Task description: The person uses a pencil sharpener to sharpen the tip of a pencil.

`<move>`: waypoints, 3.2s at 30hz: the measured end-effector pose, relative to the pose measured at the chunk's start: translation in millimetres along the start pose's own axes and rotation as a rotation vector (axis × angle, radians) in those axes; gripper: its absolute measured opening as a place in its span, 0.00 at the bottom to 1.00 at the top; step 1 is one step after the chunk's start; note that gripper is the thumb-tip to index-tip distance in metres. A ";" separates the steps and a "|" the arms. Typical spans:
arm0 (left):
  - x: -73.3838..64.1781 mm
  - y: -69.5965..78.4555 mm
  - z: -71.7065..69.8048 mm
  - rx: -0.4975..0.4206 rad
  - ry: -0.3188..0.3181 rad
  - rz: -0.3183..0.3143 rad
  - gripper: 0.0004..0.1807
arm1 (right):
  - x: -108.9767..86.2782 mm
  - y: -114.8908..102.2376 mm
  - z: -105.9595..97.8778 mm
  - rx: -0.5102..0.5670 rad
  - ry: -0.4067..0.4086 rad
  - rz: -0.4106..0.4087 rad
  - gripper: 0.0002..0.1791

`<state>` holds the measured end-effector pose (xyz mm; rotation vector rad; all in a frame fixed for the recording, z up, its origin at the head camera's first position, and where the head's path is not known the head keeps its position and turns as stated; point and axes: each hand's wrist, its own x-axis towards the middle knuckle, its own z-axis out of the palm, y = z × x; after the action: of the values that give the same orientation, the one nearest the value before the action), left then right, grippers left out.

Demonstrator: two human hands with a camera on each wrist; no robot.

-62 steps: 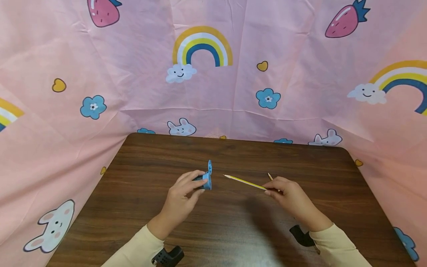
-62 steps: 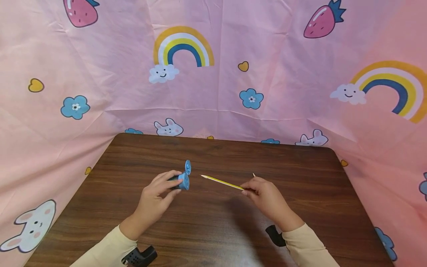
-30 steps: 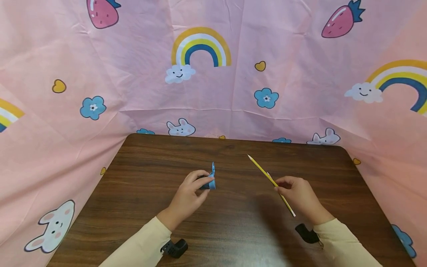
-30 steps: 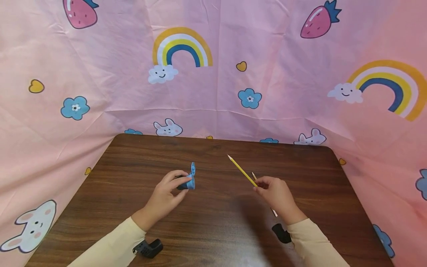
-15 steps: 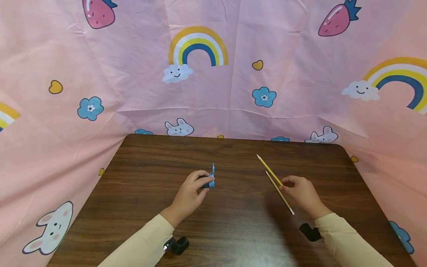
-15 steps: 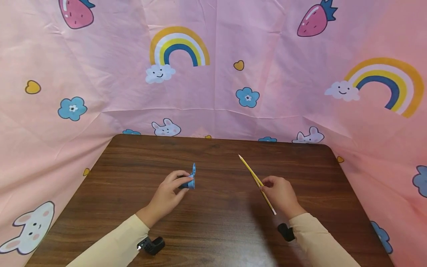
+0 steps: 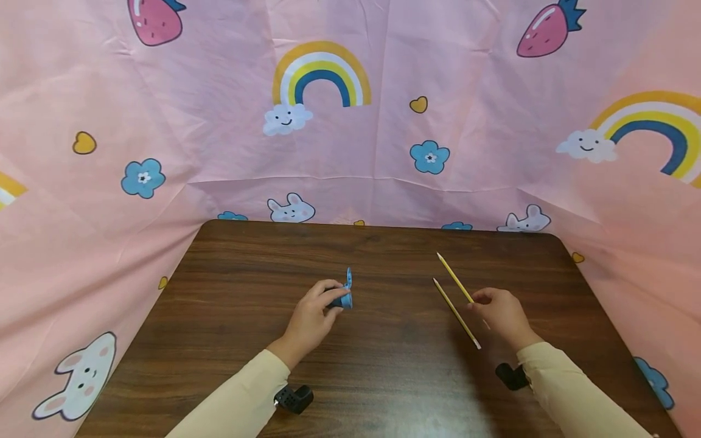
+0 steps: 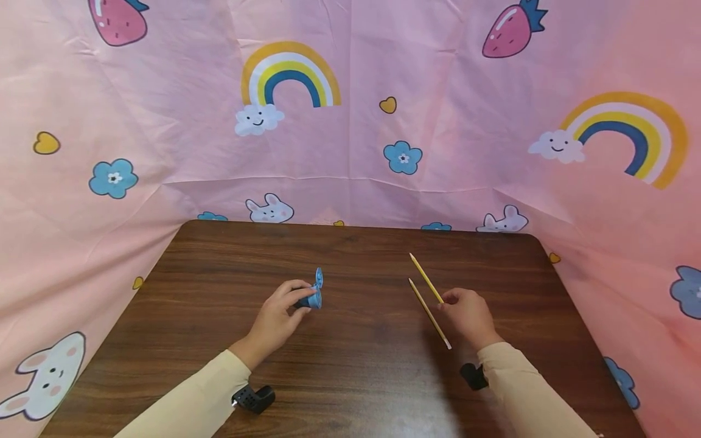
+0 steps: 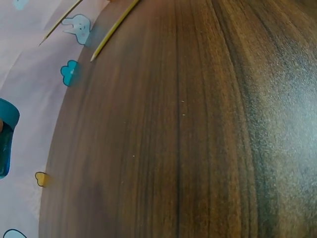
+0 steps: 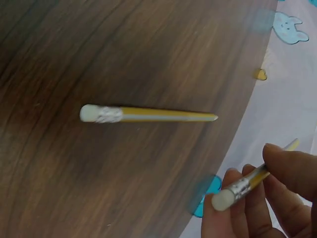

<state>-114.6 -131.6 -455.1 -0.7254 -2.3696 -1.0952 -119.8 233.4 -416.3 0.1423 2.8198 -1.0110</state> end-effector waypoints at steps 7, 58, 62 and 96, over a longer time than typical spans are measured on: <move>-0.5 -4.7 6.3 0.015 -0.015 0.018 0.21 | 5.2 17.5 -1.0 -0.067 0.015 0.023 0.15; 6.8 -24.7 49.8 0.043 -0.149 -0.111 0.19 | 2.7 66.4 8.4 -0.136 -0.002 0.198 0.16; 6.5 -26.8 54.1 0.053 -0.148 -0.090 0.20 | 1.7 65.8 8.4 -0.132 0.000 0.204 0.15; 1.2 -35.3 63.2 0.072 -0.250 -0.162 0.25 | -0.3 65.4 15.0 -0.128 0.003 0.213 0.16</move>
<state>-147.4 -101.0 -512.0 -0.6895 -2.7057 -1.0278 -109.1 274.1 -468.5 0.4193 2.7874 -0.7830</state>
